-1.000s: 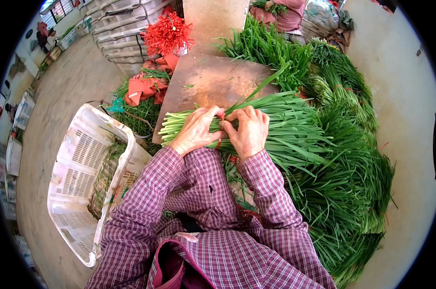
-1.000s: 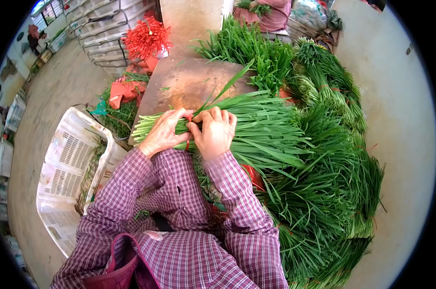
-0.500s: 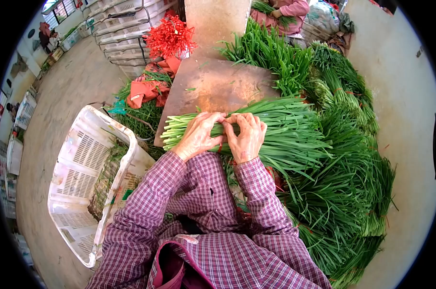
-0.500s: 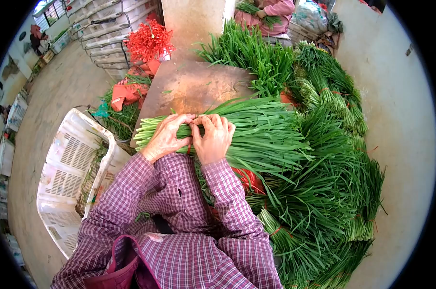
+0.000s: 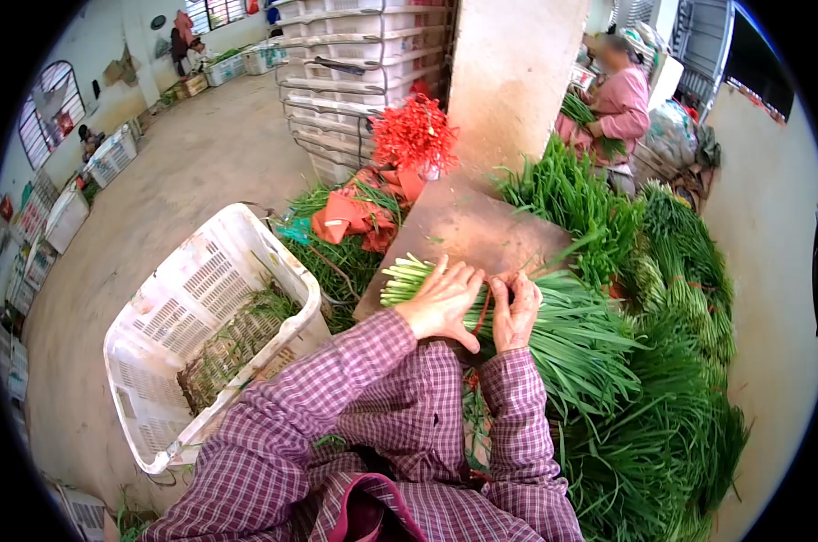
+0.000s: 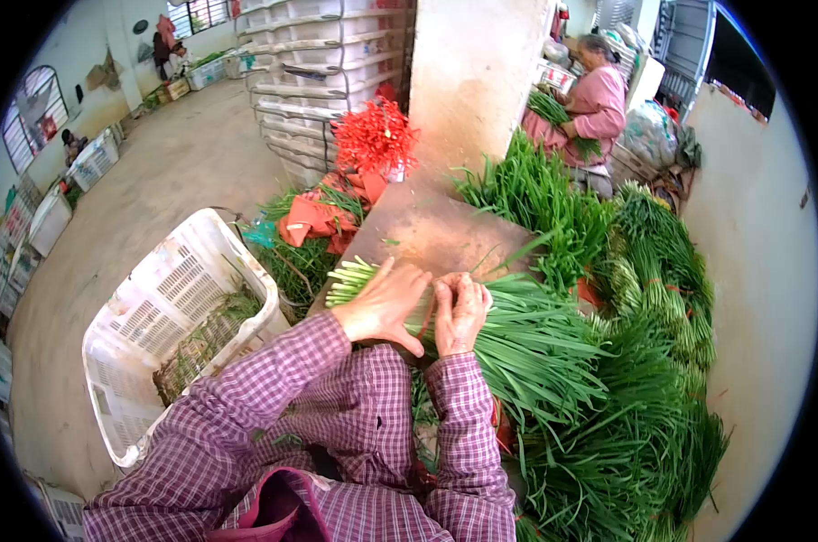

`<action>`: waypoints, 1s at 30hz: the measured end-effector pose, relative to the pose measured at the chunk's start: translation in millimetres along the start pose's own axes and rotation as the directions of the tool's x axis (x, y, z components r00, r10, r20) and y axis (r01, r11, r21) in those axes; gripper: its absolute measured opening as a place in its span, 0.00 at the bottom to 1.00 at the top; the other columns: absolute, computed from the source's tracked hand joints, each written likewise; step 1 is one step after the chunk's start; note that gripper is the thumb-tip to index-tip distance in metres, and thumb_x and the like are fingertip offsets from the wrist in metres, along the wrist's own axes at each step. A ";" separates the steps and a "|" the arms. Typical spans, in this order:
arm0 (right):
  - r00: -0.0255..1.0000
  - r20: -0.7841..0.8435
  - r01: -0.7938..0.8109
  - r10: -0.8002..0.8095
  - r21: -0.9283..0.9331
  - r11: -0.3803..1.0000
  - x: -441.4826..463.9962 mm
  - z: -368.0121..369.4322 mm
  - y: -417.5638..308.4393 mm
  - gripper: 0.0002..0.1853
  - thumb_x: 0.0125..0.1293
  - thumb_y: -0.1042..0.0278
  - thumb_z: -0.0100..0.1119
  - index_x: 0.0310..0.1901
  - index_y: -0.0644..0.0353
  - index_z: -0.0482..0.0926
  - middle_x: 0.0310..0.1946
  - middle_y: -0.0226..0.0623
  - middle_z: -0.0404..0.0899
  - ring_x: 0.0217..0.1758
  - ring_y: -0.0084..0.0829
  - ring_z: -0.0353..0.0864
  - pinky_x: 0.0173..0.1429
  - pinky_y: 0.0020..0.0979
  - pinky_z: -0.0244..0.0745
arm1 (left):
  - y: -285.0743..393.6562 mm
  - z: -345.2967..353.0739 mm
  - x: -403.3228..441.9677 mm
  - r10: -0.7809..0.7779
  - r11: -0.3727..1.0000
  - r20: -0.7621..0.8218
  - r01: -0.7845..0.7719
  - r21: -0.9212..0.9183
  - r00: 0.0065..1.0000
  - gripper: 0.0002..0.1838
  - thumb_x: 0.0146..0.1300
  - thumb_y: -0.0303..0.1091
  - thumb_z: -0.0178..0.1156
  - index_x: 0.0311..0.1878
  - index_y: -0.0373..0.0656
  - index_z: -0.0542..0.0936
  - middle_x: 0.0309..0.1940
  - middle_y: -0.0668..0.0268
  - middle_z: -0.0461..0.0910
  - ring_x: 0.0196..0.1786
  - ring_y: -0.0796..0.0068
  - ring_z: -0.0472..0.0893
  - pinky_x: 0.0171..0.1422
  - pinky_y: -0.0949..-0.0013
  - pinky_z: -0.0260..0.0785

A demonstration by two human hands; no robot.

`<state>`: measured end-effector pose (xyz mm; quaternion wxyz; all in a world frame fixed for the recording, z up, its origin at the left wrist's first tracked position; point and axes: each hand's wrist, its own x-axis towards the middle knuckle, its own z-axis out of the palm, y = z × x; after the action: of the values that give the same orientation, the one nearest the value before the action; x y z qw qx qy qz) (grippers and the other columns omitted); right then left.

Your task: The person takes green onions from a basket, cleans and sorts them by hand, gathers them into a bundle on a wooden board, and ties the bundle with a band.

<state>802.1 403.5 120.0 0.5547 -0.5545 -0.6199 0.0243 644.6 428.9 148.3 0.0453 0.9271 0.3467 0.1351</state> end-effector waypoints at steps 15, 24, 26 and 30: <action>0.998 0.026 0.062 -0.065 0.125 0.990 -17.3 -2.5 -38.2 0.04 0.66 0.72 0.57 0.39 0.62 0.76 0.32 0.38 0.80 0.31 0.33 0.79 0.34 0.30 0.72 | -20.4 29.4 20.0 -0.121 0.992 0.036 0.122 -0.025 0.992 0.53 0.24 0.60 0.77 0.55 0.37 0.70 0.49 0.55 0.74 0.57 0.56 0.72 0.69 0.51 0.56; 0.901 0.131 -0.391 0.414 0.660 0.641 -1.4 -0.6 -12.5 0.04 0.74 0.64 0.49 0.44 0.53 0.68 0.23 0.23 0.72 0.18 0.14 0.67 0.20 0.16 0.64 | -4.5 -28.0 -7.8 0.021 1.000 -0.255 -0.017 0.018 0.967 0.60 0.35 0.51 0.77 0.70 0.34 0.58 0.66 0.48 0.62 0.72 0.50 0.58 0.76 0.40 0.43; 0.922 0.097 -0.333 0.375 0.694 0.638 9.7 -20.4 -24.4 0.03 0.73 0.65 0.48 0.42 0.51 0.69 0.22 0.21 0.71 0.17 0.13 0.66 0.18 0.15 0.62 | -4.7 -75.8 -38.2 -0.080 0.974 -0.405 -0.016 -0.228 0.911 0.50 0.41 0.48 0.75 0.65 0.33 0.64 0.62 0.50 0.67 0.67 0.55 0.66 0.72 0.47 0.53; 0.971 0.097 -0.192 0.216 0.856 0.480 42.1 -71.9 -53.1 0.03 0.72 0.66 0.50 0.42 0.53 0.69 0.21 0.20 0.67 0.14 0.11 0.58 0.14 0.14 0.53 | -22.5 -103.8 -107.1 -0.632 0.284 -0.169 0.024 -0.958 0.756 0.18 0.68 0.45 0.58 0.45 0.37 0.80 0.38 0.66 0.83 0.40 0.75 0.83 0.45 0.74 0.75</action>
<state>828.2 371.1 209.7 0.7566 -0.2759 -0.4487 0.3875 523.7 374.7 220.5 0.4855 0.5610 0.4001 0.5380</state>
